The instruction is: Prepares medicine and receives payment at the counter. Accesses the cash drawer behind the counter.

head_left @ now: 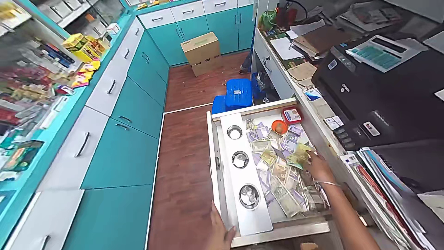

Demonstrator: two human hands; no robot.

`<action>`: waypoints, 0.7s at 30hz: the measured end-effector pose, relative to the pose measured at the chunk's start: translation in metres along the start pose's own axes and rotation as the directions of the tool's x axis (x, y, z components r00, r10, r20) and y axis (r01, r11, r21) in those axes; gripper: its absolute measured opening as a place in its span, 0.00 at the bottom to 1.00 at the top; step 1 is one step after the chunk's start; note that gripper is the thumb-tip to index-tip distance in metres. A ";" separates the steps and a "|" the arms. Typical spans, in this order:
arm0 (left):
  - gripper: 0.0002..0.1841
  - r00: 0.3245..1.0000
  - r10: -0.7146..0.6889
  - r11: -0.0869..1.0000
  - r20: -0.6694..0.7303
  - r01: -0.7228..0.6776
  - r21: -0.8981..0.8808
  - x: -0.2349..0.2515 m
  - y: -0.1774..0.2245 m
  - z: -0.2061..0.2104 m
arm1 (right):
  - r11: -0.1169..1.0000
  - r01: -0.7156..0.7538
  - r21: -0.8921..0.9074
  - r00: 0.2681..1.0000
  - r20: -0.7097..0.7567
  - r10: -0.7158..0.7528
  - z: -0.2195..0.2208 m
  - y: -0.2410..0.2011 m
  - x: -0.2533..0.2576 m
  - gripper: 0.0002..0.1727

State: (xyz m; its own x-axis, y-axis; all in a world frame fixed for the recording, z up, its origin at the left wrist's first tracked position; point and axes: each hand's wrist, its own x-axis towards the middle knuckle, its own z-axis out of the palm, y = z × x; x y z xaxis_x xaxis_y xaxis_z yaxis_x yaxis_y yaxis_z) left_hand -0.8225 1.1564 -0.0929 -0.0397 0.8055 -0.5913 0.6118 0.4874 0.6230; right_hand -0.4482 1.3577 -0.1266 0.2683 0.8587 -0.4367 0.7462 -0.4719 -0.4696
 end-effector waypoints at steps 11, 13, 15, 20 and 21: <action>0.76 0.979 0.149 0.933 0.139 -0.092 -0.349 0.016 0.037 0.062 | 0.869 0.493 -0.049 0.870 0.003 -0.493 0.047 0.028 -0.151 0.21; 0.73 0.956 0.197 0.870 0.216 -0.069 -0.488 0.019 0.046 0.082 | 0.772 0.631 -0.081 0.763 -0.114 -0.636 0.061 0.055 -0.184 0.17; 0.64 0.922 0.237 0.791 0.305 -0.001 -0.612 0.019 0.052 0.111 | 0.723 0.686 -0.088 0.709 -0.146 -0.690 0.066 0.092 -0.224 0.13; 0.38 0.829 0.232 0.865 0.509 0.065 -0.498 -0.004 0.045 0.192 | 0.865 0.501 -0.037 0.835 -0.242 -0.494 0.082 0.194 -0.349 0.14; 0.36 0.789 0.241 0.892 0.565 0.049 -0.449 -0.009 0.037 0.208 | 0.908 0.418 -0.031 0.861 -0.306 -0.407 0.091 0.213 -0.378 0.14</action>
State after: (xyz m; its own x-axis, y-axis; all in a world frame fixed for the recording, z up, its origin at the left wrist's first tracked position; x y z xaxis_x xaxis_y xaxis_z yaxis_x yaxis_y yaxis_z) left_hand -0.6349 1.0971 -0.1713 0.5620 0.5629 -0.6061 0.1890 0.6260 0.7566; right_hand -0.4459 0.9145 -0.1318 0.1135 0.9923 0.0498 0.8082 -0.0631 -0.5855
